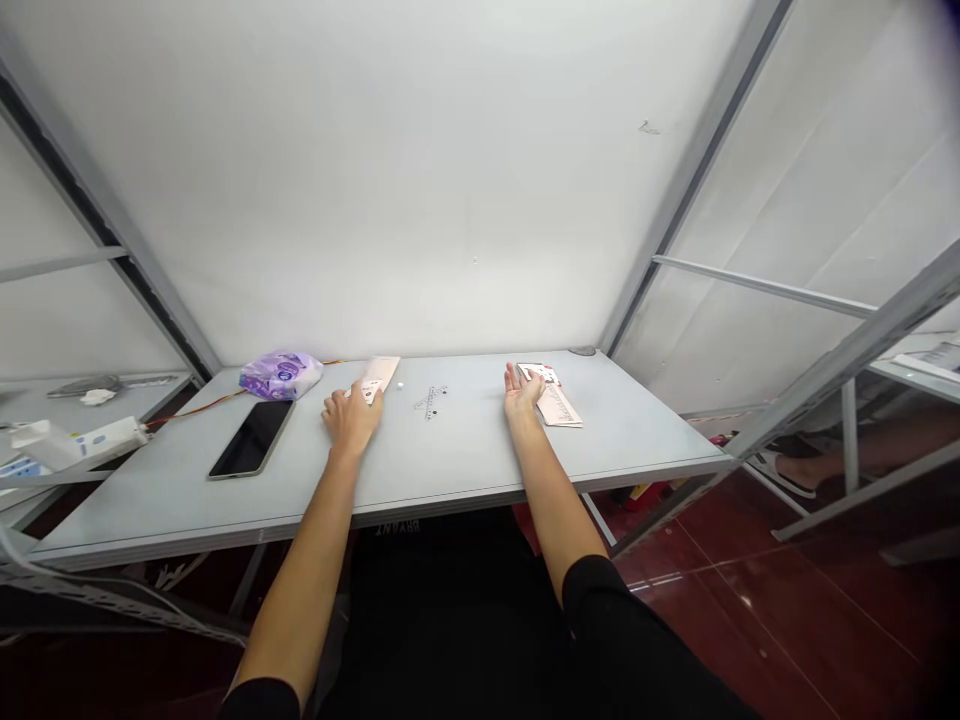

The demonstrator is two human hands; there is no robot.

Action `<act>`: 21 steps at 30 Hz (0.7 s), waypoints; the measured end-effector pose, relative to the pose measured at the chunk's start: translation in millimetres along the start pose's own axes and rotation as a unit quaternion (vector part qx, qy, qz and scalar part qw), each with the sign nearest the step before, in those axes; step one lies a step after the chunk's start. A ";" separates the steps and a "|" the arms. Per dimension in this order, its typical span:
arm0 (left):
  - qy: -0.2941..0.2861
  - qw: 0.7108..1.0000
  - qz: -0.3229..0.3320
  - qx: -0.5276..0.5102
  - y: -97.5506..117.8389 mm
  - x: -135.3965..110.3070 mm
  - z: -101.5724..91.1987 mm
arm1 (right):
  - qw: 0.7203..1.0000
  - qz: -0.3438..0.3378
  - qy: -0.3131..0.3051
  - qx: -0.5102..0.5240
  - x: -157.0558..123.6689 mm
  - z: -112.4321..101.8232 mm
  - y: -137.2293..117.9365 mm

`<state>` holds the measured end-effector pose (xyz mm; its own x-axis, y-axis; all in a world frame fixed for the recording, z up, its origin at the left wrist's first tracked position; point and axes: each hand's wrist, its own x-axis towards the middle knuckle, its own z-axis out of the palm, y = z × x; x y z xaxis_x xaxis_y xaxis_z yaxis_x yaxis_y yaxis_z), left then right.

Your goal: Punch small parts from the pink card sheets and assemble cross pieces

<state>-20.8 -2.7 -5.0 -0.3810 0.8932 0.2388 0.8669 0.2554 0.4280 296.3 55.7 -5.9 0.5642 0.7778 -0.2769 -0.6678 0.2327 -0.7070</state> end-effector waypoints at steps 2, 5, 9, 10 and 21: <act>0.006 0.999 -0.020 0.044 -4.0 0.2 0.7 | 0.999 0.007 0.020 0.030 -1.3 0.9 0.0; 0.004 0.997 0.013 0.073 -5.3 0.8 5.6 | 0.999 0.009 0.026 0.038 -2.7 2.0 0.4; -0.040 0.991 0.110 0.066 -1.2 0.7 13.8 | 0.999 0.010 0.030 0.028 -1.6 1.4 1.1; -0.053 0.989 0.121 0.066 -0.2 0.4 15.2 | 0.999 0.007 0.030 0.028 -1.0 1.0 1.2; -0.044 0.993 0.092 0.061 2.9 -0.4 14.1 | 0.998 -0.019 0.042 -0.030 9.6 -3.2 2.3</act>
<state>-13.6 2.9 -16.1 -0.1884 0.9562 0.2241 0.9535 0.1234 0.2751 301.7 61.9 -12.2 0.6288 0.7170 -0.3008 -0.6163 0.2238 -0.7550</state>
